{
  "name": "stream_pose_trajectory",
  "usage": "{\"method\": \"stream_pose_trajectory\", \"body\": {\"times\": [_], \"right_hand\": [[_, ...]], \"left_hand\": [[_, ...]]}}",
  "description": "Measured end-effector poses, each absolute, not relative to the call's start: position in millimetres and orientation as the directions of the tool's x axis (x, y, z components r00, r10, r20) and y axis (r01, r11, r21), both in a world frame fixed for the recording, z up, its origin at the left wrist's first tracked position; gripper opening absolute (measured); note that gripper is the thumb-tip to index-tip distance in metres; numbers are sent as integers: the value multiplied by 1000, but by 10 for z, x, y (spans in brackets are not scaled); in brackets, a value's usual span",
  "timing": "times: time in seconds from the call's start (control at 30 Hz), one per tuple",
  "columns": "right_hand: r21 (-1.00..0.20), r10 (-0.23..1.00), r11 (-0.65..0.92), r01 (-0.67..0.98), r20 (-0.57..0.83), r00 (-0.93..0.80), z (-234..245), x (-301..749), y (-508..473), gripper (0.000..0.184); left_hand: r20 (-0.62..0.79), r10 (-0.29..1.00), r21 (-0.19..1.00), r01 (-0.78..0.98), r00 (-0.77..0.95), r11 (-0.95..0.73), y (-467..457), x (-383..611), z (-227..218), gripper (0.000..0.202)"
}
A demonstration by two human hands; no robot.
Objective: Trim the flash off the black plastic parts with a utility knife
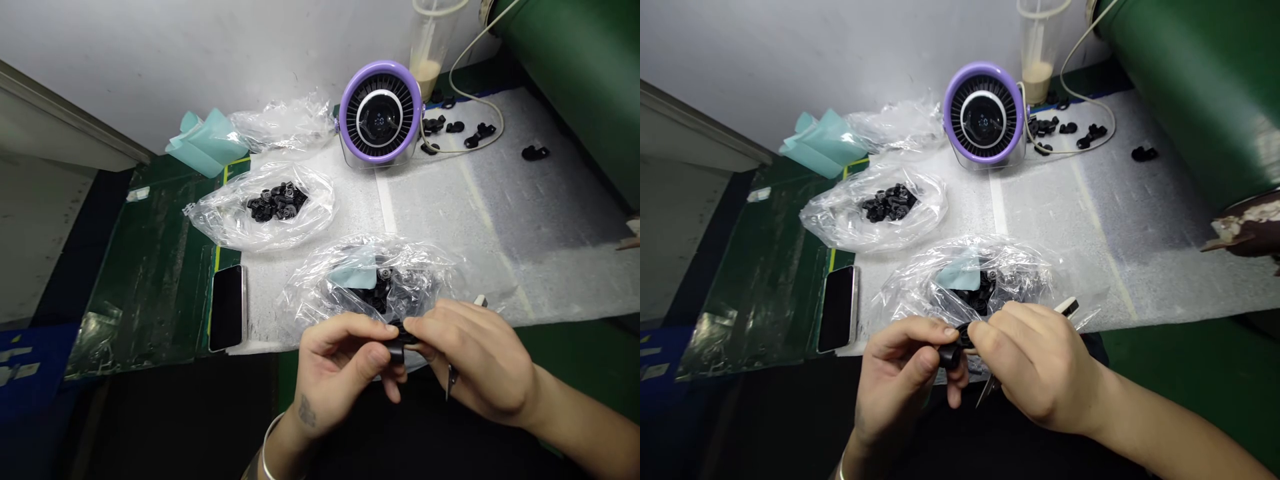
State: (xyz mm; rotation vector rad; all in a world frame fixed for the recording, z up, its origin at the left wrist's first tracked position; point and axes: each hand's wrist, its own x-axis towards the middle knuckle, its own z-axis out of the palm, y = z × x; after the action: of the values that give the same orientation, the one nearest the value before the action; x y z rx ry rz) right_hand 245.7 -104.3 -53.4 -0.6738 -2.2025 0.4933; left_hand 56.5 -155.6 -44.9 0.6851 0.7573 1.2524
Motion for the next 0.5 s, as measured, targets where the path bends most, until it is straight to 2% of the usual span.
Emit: {"method": "stream_pose_trajectory", "body": {"times": [0.13,0.23,0.3,0.37,0.43,0.5], "right_hand": [[-518,570,808,281,566,-595,-512,2495,-965,26],[-537,571,804,257,573,-588,-521,2475,-935,27],[-588,606,772,243,565,-560,-528,2439,-934,26],[-666,660,714,215,538,-524,-521,2400,-938,22],[-746,712,638,189,479,-514,-502,2372,-938,17],[-786,740,589,187,433,-514,-486,2359,-934,12]], "left_hand": [[-44,993,885,-456,109,89,-1529,569,-464,21],[187,982,972,-143,5,-185,-1498,553,-468,26],[415,910,904,113,-5,-412,-1480,532,-466,26],[577,816,771,302,40,-561,-1472,504,-465,23],[657,743,635,438,126,-636,-1474,475,-472,16],[690,706,547,525,157,-652,-1477,455,-486,14]]}}
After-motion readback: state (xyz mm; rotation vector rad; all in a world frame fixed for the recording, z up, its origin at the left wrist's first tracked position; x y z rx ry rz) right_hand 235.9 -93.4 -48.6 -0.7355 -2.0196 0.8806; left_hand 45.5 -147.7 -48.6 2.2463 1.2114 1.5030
